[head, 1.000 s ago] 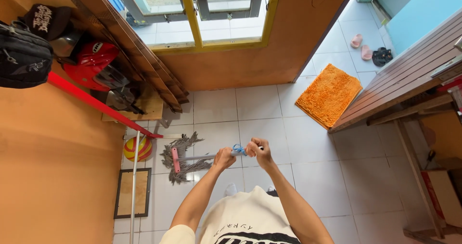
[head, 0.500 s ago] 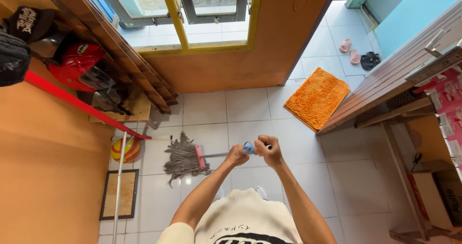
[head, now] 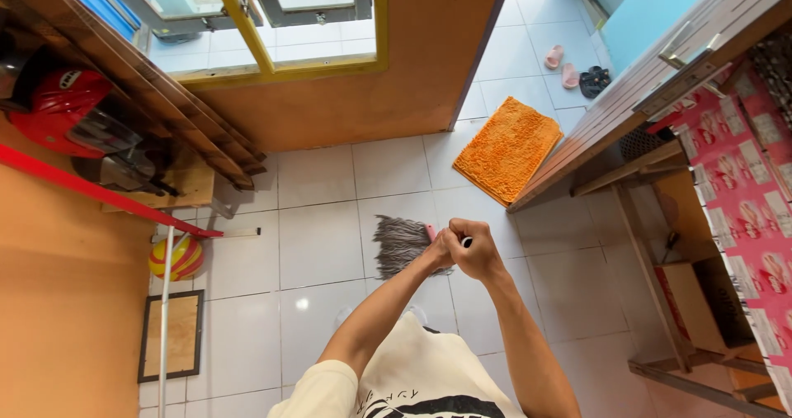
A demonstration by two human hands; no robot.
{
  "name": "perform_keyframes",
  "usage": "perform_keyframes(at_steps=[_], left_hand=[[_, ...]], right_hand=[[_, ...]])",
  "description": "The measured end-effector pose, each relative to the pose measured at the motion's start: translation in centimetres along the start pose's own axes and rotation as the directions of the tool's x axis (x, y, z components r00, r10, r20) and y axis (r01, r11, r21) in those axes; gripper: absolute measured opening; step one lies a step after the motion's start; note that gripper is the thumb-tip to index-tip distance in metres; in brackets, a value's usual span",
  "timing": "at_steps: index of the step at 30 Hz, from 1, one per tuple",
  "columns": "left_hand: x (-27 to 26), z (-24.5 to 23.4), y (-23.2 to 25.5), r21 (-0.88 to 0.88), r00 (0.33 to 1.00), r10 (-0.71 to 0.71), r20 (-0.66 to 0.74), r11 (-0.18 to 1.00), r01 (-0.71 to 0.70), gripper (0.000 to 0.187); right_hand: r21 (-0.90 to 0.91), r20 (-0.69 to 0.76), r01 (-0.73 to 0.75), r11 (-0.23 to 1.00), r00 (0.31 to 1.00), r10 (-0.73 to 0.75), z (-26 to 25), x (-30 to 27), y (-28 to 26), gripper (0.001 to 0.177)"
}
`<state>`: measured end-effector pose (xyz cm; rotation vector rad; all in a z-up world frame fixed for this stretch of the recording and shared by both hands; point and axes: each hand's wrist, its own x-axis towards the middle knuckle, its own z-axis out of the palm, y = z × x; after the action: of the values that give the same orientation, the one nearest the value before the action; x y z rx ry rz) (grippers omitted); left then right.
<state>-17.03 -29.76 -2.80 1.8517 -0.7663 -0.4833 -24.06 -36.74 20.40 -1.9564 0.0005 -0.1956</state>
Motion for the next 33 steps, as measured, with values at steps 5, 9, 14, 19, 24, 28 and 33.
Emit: perform_keyframes(at_steps=[5,9,14,19,24,28,33], left_hand=[[1.7,4.8,-5.5,0.058,0.996,0.032,0.088,0.998,-0.037,0.029],[1.2,2.0,1.8,0.282,0.969,-0.186,0.163,0.95,0.134,0.027],[-0.9,-1.5,7.5,0.278,0.965,-0.174,0.194,0.953,0.116,0.025],[-4.0,-5.7,9.8,0.312,0.95,-0.273,0.153,0.925,0.216,0.022],[-8.7,-8.6,7.4,0.282,0.96,-0.279,0.015,0.923,0.264,0.023],[-12.9,-11.4,3.7,0.354,0.949,-0.314,-0.034,0.884,0.305,0.022],[-18.9,-15.7,0.4,0.379,0.942,-0.316,-0.116,0.862,0.336,0.02]], right_hand=[[-0.012,0.06,0.087,0.996,0.994,-0.086,-1.5,-1.0,1.5,0.025],[0.007,0.056,0.131,0.991,0.99,-0.132,-3.0,-1.4,2.0,0.028],[0.099,-0.007,0.106,0.989,0.994,-0.106,-3.5,-2.8,1.7,0.03],[0.243,-0.037,0.05,0.969,0.998,-0.042,-1.3,-3.3,1.0,0.033],[0.457,-0.014,0.054,0.888,0.998,-0.054,2.8,-3.7,-0.2,0.036],[0.525,0.022,0.03,0.851,0.999,-0.049,7.6,-3.9,-1.5,0.032],[0.629,0.07,0.001,0.778,0.996,-0.057,14.2,-4.6,-1.6,0.036]])
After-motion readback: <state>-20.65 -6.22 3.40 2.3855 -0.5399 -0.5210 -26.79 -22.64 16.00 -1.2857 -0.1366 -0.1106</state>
